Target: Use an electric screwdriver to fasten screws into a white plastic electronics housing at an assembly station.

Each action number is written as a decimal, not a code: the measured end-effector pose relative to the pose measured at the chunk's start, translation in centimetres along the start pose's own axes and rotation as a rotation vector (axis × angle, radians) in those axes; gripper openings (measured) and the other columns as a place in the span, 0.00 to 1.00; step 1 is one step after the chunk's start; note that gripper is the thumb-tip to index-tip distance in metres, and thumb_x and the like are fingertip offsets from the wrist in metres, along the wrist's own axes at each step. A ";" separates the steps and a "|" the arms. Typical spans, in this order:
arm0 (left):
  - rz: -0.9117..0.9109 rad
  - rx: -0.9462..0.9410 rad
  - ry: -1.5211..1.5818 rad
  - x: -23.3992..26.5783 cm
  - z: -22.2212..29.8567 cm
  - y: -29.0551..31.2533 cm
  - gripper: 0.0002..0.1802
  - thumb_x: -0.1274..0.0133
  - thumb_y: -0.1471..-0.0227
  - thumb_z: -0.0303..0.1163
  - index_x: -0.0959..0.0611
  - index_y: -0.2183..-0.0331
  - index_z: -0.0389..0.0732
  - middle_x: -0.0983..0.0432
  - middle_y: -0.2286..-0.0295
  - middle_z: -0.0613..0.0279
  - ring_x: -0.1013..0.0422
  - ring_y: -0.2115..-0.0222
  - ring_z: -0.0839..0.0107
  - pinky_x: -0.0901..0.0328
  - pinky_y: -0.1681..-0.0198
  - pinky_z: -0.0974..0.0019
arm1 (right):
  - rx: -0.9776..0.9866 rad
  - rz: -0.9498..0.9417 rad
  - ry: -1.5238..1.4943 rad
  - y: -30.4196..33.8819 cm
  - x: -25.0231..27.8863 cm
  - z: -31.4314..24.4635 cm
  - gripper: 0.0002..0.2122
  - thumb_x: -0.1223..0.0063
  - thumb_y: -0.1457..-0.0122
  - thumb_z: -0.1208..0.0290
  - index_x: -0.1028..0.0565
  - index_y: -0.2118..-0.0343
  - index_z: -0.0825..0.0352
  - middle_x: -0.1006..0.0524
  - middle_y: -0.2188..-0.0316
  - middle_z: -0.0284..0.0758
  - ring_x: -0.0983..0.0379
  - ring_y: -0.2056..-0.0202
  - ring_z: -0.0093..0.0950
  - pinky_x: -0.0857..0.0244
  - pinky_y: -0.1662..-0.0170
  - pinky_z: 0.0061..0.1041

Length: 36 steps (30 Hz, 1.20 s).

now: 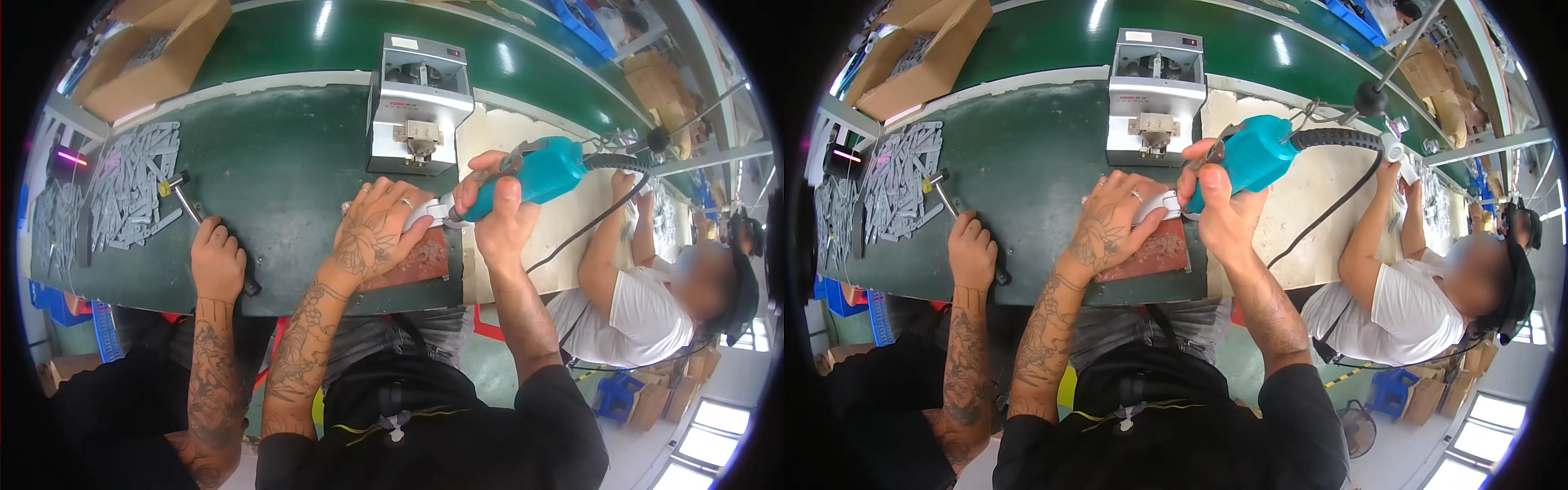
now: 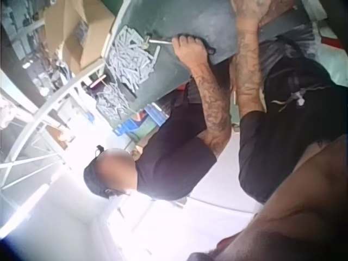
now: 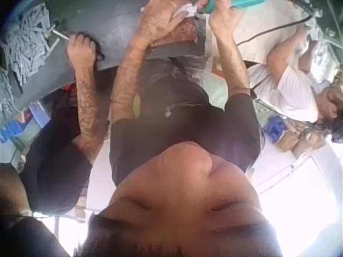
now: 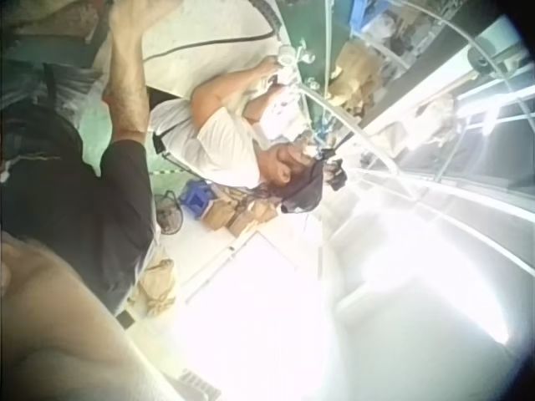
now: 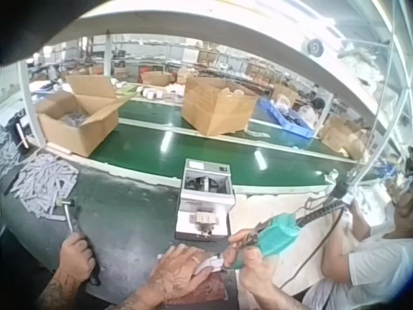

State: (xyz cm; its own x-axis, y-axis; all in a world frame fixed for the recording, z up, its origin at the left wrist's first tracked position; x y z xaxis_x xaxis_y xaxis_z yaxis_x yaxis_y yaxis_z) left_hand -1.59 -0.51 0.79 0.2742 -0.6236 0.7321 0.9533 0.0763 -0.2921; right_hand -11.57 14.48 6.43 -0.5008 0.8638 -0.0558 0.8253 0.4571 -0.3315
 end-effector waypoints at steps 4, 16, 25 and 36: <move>0.020 -0.003 -0.048 -0.2 0.1 0.2 0.20 0.45 0.38 0.45 0.17 0.49 0.46 0.24 0.55 0.61 0.31 0.51 0.57 0.38 0.40 0.48 | -0.022 -0.001 -0.026 0.3 0.0 0.9 0.34 0.44 0.37 0.35 0.28 0.58 0.73 0.28 0.80 0.35 0.30 0.77 0.28 0.35 0.71 0.29; 0.033 -0.020 -0.040 -0.3 0.5 -0.4 0.20 0.45 0.39 0.42 0.18 0.51 0.41 0.25 0.52 0.62 0.31 0.51 0.59 0.37 0.44 0.51 | 0.036 -0.009 -0.114 0.9 -0.1 2.1 0.28 0.42 0.35 0.41 0.31 0.64 0.69 0.29 0.79 0.37 0.31 0.78 0.28 0.33 0.72 0.31; 0.217 -0.351 -0.245 -1.5 1.0 1.2 0.18 0.39 0.45 0.40 0.15 0.54 0.43 0.22 0.54 0.62 0.26 0.56 0.60 0.31 0.49 0.55 | 0.113 0.208 -0.357 0.2 4.2 2.3 0.30 0.48 0.34 0.37 0.25 0.56 0.69 0.29 0.79 0.32 0.31 0.77 0.27 0.36 0.72 0.29; 0.863 0.376 -0.088 7.4 -3.0 7.8 0.20 0.45 0.41 0.26 0.21 0.46 0.35 0.24 0.53 0.46 0.27 0.52 0.46 0.32 0.47 0.52 | 0.170 0.403 0.252 -5.5 5.3 7.0 0.19 0.51 0.26 0.59 0.29 0.45 0.72 0.24 0.68 0.33 0.28 0.68 0.21 0.32 0.68 0.21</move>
State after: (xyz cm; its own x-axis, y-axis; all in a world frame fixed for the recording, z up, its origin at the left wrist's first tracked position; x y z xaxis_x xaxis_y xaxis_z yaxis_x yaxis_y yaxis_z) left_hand 7.44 -6.88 2.05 0.8982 -0.1746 0.4035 0.3902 0.7393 -0.5488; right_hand -20.58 15.04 1.32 -0.0549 0.9984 0.0114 0.8754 0.0537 -0.4805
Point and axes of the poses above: each hand's wrist, its own y-axis away from the middle knuckle, its own x-axis out of the back of the hand, z = x × y, the point moved 1 cm from there along -y, towards the middle knuckle
